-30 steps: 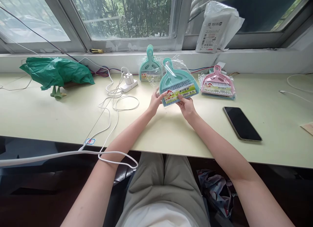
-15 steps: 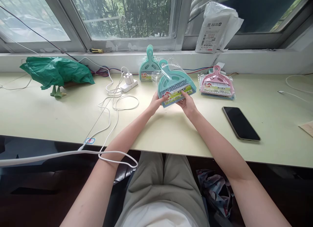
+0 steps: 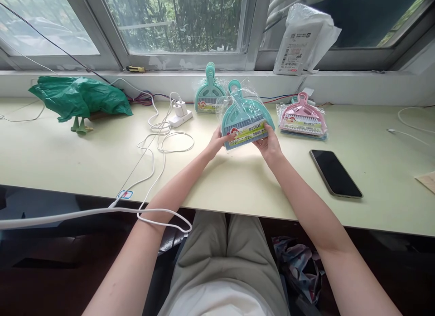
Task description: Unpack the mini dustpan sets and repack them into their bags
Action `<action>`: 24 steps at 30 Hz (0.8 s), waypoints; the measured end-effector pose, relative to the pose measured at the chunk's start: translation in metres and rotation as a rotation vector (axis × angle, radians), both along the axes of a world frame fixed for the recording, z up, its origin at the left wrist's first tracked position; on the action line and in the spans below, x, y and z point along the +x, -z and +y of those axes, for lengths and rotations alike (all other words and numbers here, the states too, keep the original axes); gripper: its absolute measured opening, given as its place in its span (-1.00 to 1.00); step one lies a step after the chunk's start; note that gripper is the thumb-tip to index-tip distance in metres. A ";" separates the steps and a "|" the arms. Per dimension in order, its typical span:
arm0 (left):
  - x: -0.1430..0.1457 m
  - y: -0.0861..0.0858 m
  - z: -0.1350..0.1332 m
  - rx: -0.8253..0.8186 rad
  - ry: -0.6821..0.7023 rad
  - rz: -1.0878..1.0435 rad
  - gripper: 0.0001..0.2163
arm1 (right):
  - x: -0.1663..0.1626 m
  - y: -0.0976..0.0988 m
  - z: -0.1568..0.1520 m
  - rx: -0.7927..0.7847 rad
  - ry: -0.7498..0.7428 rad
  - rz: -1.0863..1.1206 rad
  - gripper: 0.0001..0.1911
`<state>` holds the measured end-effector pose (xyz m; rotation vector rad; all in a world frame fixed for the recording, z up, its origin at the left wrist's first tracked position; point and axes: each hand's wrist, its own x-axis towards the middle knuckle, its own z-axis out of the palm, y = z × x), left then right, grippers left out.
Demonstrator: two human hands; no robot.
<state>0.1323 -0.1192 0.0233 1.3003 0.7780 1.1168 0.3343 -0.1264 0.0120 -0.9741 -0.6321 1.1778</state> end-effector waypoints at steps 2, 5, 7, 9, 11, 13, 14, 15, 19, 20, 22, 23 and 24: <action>-0.001 -0.001 0.001 0.004 -0.013 -0.009 -0.38 | -0.003 -0.003 -0.003 0.041 -0.021 -0.015 -0.68; -0.004 -0.002 0.004 0.019 -0.021 -0.025 -0.43 | -0.015 -0.005 -0.008 0.111 -0.078 -0.007 -0.65; -0.008 -0.002 0.007 0.018 -0.029 -0.028 -0.45 | -0.024 -0.004 -0.013 0.143 -0.143 -0.006 -0.63; -0.011 -0.003 0.009 0.007 -0.033 -0.012 -0.46 | -0.030 -0.003 -0.016 0.155 -0.174 -0.014 -0.64; -0.014 -0.004 0.009 -0.007 0.001 0.035 -0.45 | -0.034 -0.002 -0.018 0.161 -0.148 -0.011 -0.66; -0.016 -0.006 0.007 -0.025 0.092 0.099 -0.45 | -0.034 -0.001 -0.018 0.177 -0.106 0.008 -0.69; -0.016 -0.007 0.005 -0.039 0.159 0.128 -0.44 | -0.034 -0.002 -0.019 0.191 -0.089 0.018 -0.70; -0.016 -0.007 0.004 -0.058 0.241 0.156 -0.43 | -0.034 -0.003 -0.019 0.207 -0.078 0.029 -0.69; -0.010 -0.003 -0.002 -0.168 0.538 0.192 -0.41 | -0.034 -0.006 -0.021 0.250 -0.053 0.054 -0.67; -0.007 -0.001 -0.003 -0.183 0.541 0.159 -0.42 | -0.034 -0.007 -0.021 0.248 -0.048 0.056 -0.67; -0.003 0.001 -0.002 -0.181 0.433 0.035 -0.46 | -0.035 -0.008 -0.021 0.231 -0.037 0.061 -0.68; -0.002 0.002 0.000 -0.167 0.353 -0.036 -0.48 | -0.035 -0.007 -0.021 0.219 -0.034 0.066 -0.70; -0.003 0.001 0.002 -0.150 0.281 -0.098 -0.48 | -0.034 -0.007 -0.020 0.207 -0.035 0.072 -0.72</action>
